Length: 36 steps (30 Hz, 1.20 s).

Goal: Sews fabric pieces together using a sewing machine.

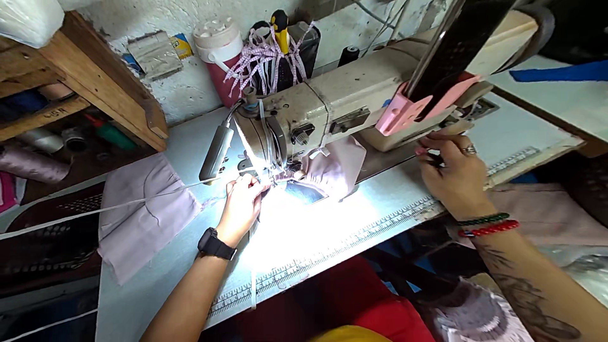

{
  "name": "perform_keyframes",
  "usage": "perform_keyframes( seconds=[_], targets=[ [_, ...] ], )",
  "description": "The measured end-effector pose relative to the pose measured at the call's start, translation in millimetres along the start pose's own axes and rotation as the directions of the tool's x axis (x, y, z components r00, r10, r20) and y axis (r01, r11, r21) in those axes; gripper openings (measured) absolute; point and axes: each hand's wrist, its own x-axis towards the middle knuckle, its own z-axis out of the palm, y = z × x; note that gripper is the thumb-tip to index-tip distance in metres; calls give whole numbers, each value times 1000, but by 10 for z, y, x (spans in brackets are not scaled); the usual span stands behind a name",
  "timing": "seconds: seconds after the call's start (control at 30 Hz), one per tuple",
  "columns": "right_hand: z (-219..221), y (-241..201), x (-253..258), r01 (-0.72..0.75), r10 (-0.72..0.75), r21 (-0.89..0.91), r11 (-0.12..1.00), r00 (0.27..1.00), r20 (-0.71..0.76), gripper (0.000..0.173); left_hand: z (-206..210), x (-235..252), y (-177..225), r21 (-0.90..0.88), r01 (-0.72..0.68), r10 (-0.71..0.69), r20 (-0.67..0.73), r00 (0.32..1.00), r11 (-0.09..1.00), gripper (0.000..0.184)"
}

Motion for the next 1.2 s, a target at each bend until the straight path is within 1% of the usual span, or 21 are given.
perform_keyframes(
  seconds=[0.13,0.2,0.3,0.33,0.4,0.43,0.47,0.53,0.6,0.67,0.7,0.77,0.8,0.83,0.87,0.9,0.93,0.97,1.0,1.07,1.2],
  targets=[
    [0,-31,4,-45,49,-48,998,996,81,38,12,-24,-2,-15,-12,12,2,1000,1000,26],
    [-2,0,-9,-5,6,-20,1000,999,32,35,0,-17,-6,-19,-15,15,6,1000,1000,27],
    [-17,31,-28,51,-50,29,998,997,-53,40,-45,11,-44,-53,-13,15,37,999,998,27],
    [-36,-9,-42,64,-59,58,996,995,-83,42,-80,48,-65,-83,-8,13,55,998,997,27],
    [-95,-230,-96,63,-51,142,988,995,-82,35,-169,183,-98,-163,47,-30,104,994,986,25],
    [-129,-394,-142,35,-35,167,985,999,-6,39,-212,281,-107,-181,96,-76,117,990,979,21],
    [-144,-579,-189,6,-25,172,985,993,111,49,-248,389,-107,-195,175,-148,146,978,965,18],
    [-145,-1008,-303,18,-82,185,983,934,347,63,-221,589,-130,-119,324,-294,213,932,939,26],
    [-79,-1373,-411,115,-179,170,979,883,434,51,-227,736,-8,-19,362,-341,296,892,932,36],
    [-7,-1593,-474,183,-234,150,971,839,491,37,-190,783,68,0,314,-298,317,900,949,30],
    [11,-1670,-480,187,-240,153,971,809,536,38,-165,757,57,-44,329,-306,268,914,943,28],
    [54,-1810,-482,195,-245,147,970,763,599,42,-116,618,-92,-232,406,-411,31,911,884,26],
    [68,-1905,-473,183,-234,146,972,735,636,43,-143,529,-181,-397,445,-513,-80,855,803,30],
    [94,-2017,-460,170,-233,159,972,719,655,43,-200,450,-238,-572,450,-627,-151,764,686,31],
    [155,-2137,-454,187,-264,187,964,723,639,39,-317,365,-222,-704,433,-714,-150,684,562,33],
    [237,-2262,-450,228,-318,224,948,732,602,34,-425,276,-179,-791,397,-766,-135,629,465,31],
    [337,-2381,-449,282,-381,258,924,744,550,32,-513,165,-94,-847,354,-784,-110,611,395,27],
    [436,-2506,-434,326,-430,284,902,747,508,33,-581,40,8,-880,327,-781,-77,619,346,31],
    [509,-2639,-392,330,-448,310,892,740,501,34,-626,-71,105,-893,316,-774,-55,630,321,34],
    [621,-2857,-281,241,-417,366,899,727,546,36,-638,-263,234,-892,303,-754,-61,654,335,38],
    [810,-2908,-198,126,-364,409,904,729,580,37,-601,-515,233,-868,258,-741,-169,649,424,13]
  ],
)
